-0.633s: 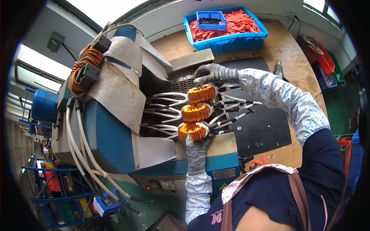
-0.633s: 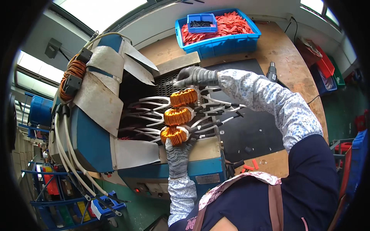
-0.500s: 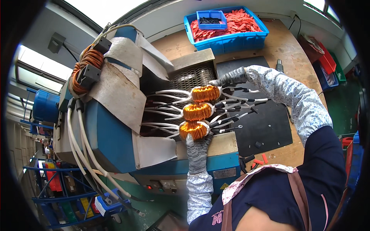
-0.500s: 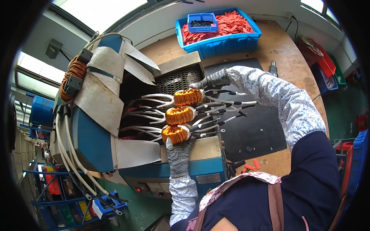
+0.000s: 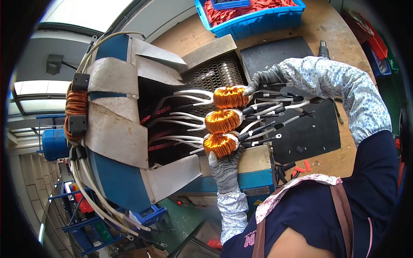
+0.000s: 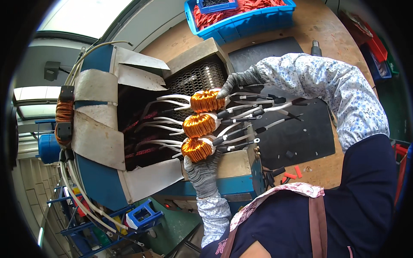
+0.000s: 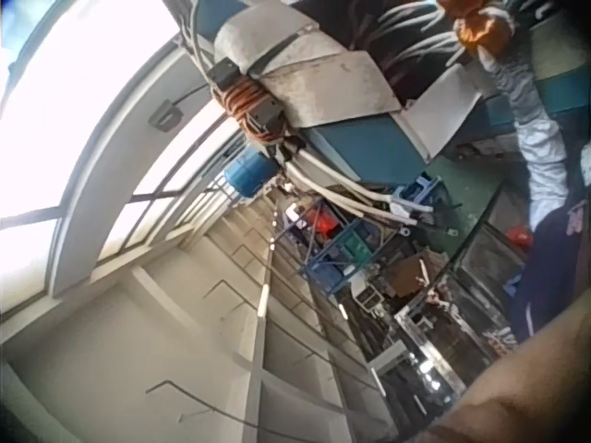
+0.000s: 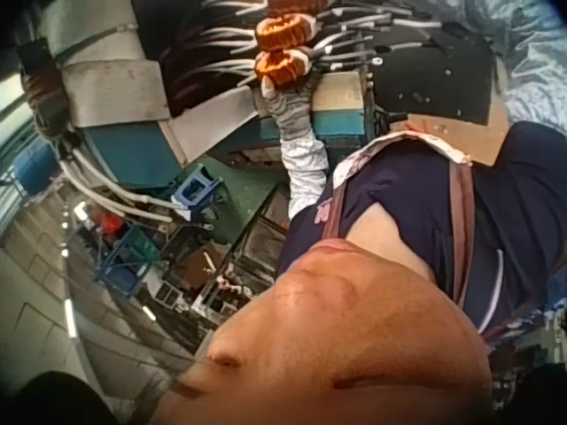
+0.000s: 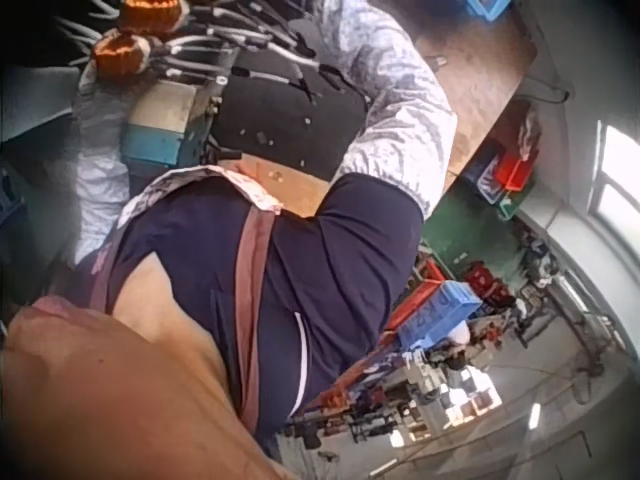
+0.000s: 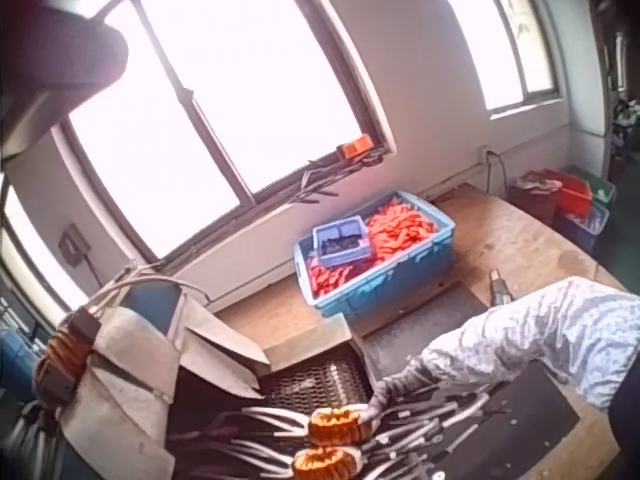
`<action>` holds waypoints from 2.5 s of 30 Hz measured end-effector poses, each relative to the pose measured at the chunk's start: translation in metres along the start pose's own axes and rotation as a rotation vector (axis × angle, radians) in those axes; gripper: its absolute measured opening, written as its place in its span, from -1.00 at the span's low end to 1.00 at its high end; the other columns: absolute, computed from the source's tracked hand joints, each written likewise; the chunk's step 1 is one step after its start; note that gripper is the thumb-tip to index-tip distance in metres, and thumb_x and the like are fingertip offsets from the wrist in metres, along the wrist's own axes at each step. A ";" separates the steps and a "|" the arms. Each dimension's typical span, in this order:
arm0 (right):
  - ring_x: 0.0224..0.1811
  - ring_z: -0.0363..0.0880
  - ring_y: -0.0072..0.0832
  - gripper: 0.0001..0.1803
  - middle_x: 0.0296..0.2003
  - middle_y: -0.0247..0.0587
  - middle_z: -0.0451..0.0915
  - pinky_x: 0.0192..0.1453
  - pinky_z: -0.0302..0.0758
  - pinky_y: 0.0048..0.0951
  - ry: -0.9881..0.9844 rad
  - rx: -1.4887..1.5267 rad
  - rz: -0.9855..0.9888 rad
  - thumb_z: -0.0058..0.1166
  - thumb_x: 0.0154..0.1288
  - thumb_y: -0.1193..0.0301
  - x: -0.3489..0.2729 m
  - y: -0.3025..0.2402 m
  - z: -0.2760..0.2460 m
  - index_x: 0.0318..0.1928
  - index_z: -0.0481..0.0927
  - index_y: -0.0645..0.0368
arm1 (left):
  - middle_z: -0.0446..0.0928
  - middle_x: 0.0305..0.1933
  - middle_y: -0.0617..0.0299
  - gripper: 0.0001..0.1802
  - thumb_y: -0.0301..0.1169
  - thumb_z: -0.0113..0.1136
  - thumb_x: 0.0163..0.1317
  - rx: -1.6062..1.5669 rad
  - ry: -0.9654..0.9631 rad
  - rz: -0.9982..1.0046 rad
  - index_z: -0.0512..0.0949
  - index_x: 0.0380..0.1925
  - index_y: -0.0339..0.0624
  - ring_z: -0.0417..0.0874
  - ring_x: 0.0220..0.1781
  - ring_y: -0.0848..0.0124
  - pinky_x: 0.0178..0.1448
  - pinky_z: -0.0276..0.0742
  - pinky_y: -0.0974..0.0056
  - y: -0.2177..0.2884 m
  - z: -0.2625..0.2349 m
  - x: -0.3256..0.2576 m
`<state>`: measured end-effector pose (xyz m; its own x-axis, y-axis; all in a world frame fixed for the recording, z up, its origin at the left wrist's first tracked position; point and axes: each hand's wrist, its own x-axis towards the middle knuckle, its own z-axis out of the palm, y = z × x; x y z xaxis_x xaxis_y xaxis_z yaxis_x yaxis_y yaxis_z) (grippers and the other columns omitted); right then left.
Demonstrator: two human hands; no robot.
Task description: The person assembles electrical components by inserting copper coils into a machine fixture and securing them with a heat gun. They repeatedly pick up coils from a metal tray, place them into the machine, and apply heat to the white insulated wires attached to the coils.
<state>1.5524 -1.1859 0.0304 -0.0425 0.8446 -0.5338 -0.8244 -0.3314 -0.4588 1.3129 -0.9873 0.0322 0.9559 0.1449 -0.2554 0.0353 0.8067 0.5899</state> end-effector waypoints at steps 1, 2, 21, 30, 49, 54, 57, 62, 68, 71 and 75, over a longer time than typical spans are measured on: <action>-0.31 0.61 -0.36 -0.57 -0.27 -0.05 0.61 -0.16 0.56 -0.33 0.014 0.010 -0.021 0.19 0.06 0.32 0.002 -0.001 0.007 -0.06 0.48 0.22 | 0.20 0.19 -0.03 -0.26 -0.02 0.09 0.11 -0.011 0.012 0.009 0.11 0.22 -0.09 0.29 0.20 0.04 0.26 0.20 -0.18 -0.001 -0.002 0.001; -0.31 0.61 -0.35 -0.56 -0.27 -0.04 0.61 -0.15 0.56 -0.33 0.029 0.020 -0.043 0.19 0.06 0.32 0.003 -0.003 0.011 -0.05 0.47 0.22 | 0.20 0.19 -0.03 -0.27 -0.03 0.09 0.11 -0.021 0.023 0.017 0.12 0.22 -0.08 0.29 0.20 0.05 0.27 0.20 -0.18 -0.002 -0.004 0.002; -0.24 0.57 -0.52 -0.55 -0.24 -0.14 0.59 -0.12 0.55 -0.44 0.053 -0.254 -0.037 0.23 0.01 0.46 0.004 0.014 -0.003 -0.03 0.49 0.25 | 0.23 0.15 -0.02 -0.20 0.03 0.13 0.03 0.009 0.103 -0.023 0.13 0.21 -0.08 0.30 0.17 0.06 0.23 0.23 -0.18 -0.007 -0.002 0.016; -0.54 0.48 -0.66 -0.71 -0.49 -0.36 0.55 -0.49 0.42 -0.57 0.245 -1.029 -0.271 0.24 -0.02 0.45 -0.093 0.050 0.114 -0.23 0.51 0.18 | 0.21 0.20 -0.05 -0.14 0.13 0.05 0.05 0.030 -0.063 -0.120 0.08 0.25 -0.11 0.33 0.20 0.06 0.12 0.44 -0.03 -0.026 0.029 -0.025; 0.17 0.32 -0.42 -0.54 0.16 -0.18 0.31 0.31 0.25 -0.38 0.301 -0.241 -0.980 -0.20 0.35 0.34 -0.141 0.417 0.166 0.22 0.18 0.16 | 0.14 0.24 0.09 -0.09 -0.26 0.33 -0.11 0.305 -0.494 0.116 0.03 0.25 0.07 0.21 0.28 0.17 0.31 0.24 0.06 -0.131 0.060 -0.239; 0.07 0.44 -0.38 -0.56 0.09 -0.09 0.38 0.20 0.42 -0.37 -0.172 0.402 -0.575 -0.28 0.40 0.27 -0.135 0.470 0.198 0.18 0.20 0.26 | 0.19 0.16 0.18 -0.07 -0.19 0.34 -0.13 0.376 -0.311 0.146 0.05 0.24 -0.04 0.24 0.24 0.27 0.32 0.17 0.13 -0.119 0.047 -0.341; 0.03 0.47 -0.38 -0.57 0.05 -0.09 0.41 0.16 0.45 -0.35 -0.242 0.654 -0.399 -0.25 0.39 0.27 -0.105 0.519 0.206 0.15 0.23 0.27 | 0.24 0.09 0.20 -0.13 -0.21 0.33 -0.14 0.398 -0.212 0.259 0.11 0.19 -0.07 0.26 0.21 0.28 0.32 0.15 0.14 -0.107 0.034 -0.405; -0.04 0.49 -0.39 -0.60 -0.03 -0.13 0.44 0.09 0.48 -0.35 -0.149 0.329 -0.286 -0.23 0.38 0.24 -0.074 0.565 0.274 0.09 0.28 0.25 | 0.28 -0.06 0.22 -0.09 -0.25 0.32 -0.12 0.410 -0.210 0.540 0.05 0.23 -0.14 0.30 0.16 0.31 0.31 0.14 0.20 -0.091 -0.023 -0.520; -0.13 0.52 -0.39 -0.62 -0.12 -0.17 0.48 0.00 0.51 -0.34 -0.123 0.062 -0.156 -0.21 0.37 0.21 0.009 0.634 0.384 0.03 0.34 0.22 | 0.21 0.18 0.15 -0.04 -0.24 0.36 -0.11 0.455 -0.028 0.674 0.02 0.26 -0.17 0.23 0.26 0.31 0.31 0.16 0.18 -0.040 -0.090 -0.700; -0.17 0.53 -0.40 -0.63 -0.17 -0.19 0.50 -0.04 0.53 -0.34 -0.168 -0.021 -0.089 -0.20 0.36 0.19 0.067 0.673 0.449 -0.01 0.38 0.20 | 0.21 0.18 0.15 -0.06 -0.27 0.36 -0.12 0.519 0.088 0.765 0.04 0.25 -0.14 0.22 0.26 0.30 0.31 0.17 0.19 -0.021 -0.148 -0.778; -0.23 0.55 -0.40 -0.64 -0.23 -0.21 0.53 -0.10 0.55 -0.33 -0.268 -0.099 0.052 -0.19 0.35 0.17 0.147 0.733 0.534 -0.05 0.42 0.18 | 0.27 0.07 0.17 -0.12 -0.30 0.36 -0.15 0.324 0.246 1.033 0.11 0.20 -0.10 0.27 0.21 0.29 0.29 0.24 0.16 -0.022 -0.232 -0.859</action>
<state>0.6407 -1.0803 -0.0046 -0.2416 0.9021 -0.3574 -0.7587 -0.4053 -0.5100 0.4235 -0.9964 0.0611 0.4868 0.8000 0.3508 -0.6365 0.0498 0.7696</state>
